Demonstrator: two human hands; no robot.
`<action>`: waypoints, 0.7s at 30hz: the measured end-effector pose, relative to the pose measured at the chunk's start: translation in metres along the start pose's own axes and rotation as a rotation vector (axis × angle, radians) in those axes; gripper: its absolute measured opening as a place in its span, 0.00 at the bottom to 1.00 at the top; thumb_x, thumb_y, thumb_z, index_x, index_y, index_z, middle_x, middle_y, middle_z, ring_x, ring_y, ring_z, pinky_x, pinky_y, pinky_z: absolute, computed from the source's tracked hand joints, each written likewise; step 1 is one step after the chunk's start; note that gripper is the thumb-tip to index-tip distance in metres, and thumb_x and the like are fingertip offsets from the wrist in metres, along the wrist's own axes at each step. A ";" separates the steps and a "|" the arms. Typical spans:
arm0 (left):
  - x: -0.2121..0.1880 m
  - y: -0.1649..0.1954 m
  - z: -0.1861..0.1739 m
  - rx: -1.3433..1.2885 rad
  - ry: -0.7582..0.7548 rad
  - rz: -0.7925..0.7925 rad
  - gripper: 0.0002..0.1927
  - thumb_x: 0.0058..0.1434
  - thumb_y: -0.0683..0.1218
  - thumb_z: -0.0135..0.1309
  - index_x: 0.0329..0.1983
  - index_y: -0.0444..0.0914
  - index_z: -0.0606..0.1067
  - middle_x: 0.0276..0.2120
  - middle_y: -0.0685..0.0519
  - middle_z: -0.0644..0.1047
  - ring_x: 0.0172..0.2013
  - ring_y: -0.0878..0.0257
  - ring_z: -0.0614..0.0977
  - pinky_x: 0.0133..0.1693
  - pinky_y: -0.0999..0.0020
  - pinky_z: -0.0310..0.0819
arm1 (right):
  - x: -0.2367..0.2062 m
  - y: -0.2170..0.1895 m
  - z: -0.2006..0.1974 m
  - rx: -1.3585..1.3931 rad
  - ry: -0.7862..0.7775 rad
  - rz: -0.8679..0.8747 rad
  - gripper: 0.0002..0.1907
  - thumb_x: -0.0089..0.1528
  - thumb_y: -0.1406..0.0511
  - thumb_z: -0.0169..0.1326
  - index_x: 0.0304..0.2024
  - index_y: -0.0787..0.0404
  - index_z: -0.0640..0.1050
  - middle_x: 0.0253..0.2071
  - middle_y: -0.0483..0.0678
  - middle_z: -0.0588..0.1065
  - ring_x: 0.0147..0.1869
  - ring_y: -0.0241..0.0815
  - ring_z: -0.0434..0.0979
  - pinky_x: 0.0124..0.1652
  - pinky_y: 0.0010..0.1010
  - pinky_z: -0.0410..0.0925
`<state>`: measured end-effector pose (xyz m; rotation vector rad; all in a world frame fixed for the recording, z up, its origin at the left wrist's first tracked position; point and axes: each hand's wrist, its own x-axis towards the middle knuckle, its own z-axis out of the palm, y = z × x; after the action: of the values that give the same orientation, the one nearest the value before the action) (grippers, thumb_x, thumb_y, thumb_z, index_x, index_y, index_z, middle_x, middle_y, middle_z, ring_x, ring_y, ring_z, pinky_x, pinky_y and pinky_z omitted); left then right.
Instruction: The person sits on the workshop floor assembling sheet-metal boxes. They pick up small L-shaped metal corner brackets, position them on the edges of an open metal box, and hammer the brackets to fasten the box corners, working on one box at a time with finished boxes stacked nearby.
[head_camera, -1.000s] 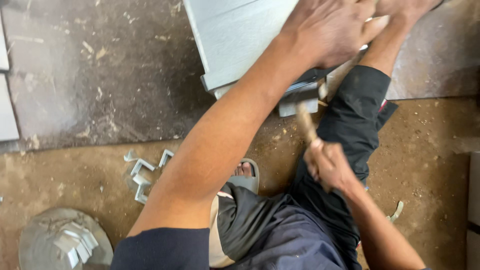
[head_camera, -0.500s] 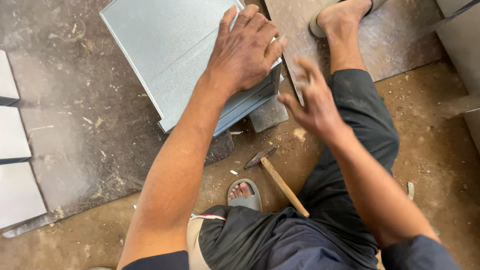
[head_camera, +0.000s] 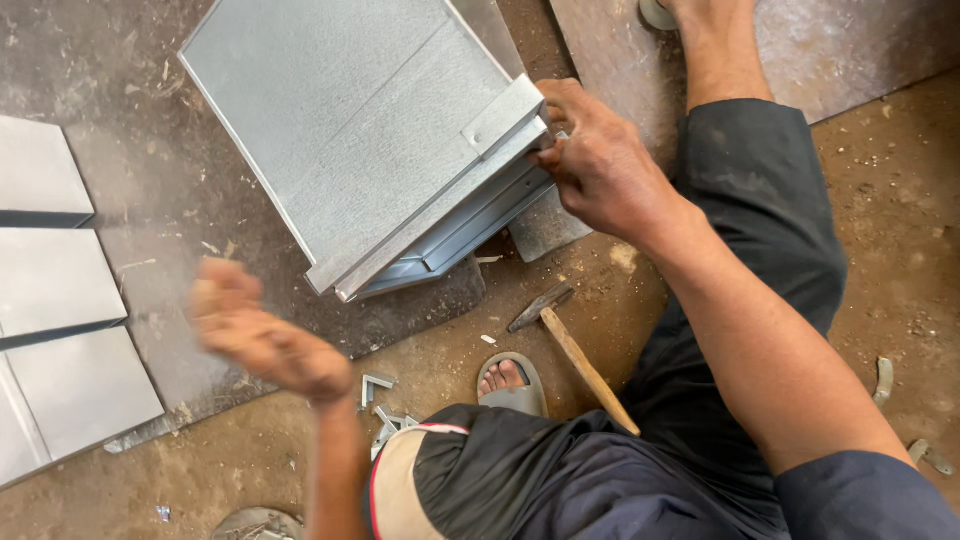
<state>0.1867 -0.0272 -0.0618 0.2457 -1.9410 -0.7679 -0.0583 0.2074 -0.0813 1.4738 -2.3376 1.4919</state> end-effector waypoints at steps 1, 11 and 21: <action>-0.025 -0.008 -0.004 0.033 -0.035 -0.083 0.31 0.78 0.59 0.44 0.76 0.39 0.56 0.70 0.48 0.64 0.71 0.57 0.68 0.71 0.59 0.62 | 0.000 -0.002 0.002 0.026 -0.010 0.030 0.15 0.61 0.79 0.57 0.51 0.71 0.80 0.66 0.59 0.69 0.64 0.55 0.78 0.55 0.35 0.75; -0.108 -0.088 0.023 0.275 -0.296 -0.371 0.32 0.62 0.50 0.63 0.60 0.27 0.63 0.51 0.37 0.75 0.51 0.45 0.78 0.57 0.50 0.71 | 0.006 -0.022 -0.001 -0.046 -0.021 -0.090 0.15 0.60 0.81 0.57 0.49 0.71 0.78 0.65 0.62 0.68 0.64 0.61 0.76 0.54 0.37 0.73; -0.054 -0.063 -0.003 0.520 -0.604 -0.551 0.20 0.60 0.45 0.61 0.53 0.36 0.69 0.42 0.44 0.76 0.42 0.52 0.80 0.46 0.54 0.77 | -0.015 -0.012 0.015 -0.105 0.012 -0.094 0.15 0.63 0.78 0.55 0.53 0.74 0.73 0.56 0.63 0.69 0.56 0.64 0.77 0.52 0.42 0.74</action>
<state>0.2064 -0.0519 -0.1393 0.9889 -2.6810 -0.7145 -0.0352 0.2063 -0.0880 1.5210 -2.2671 1.3317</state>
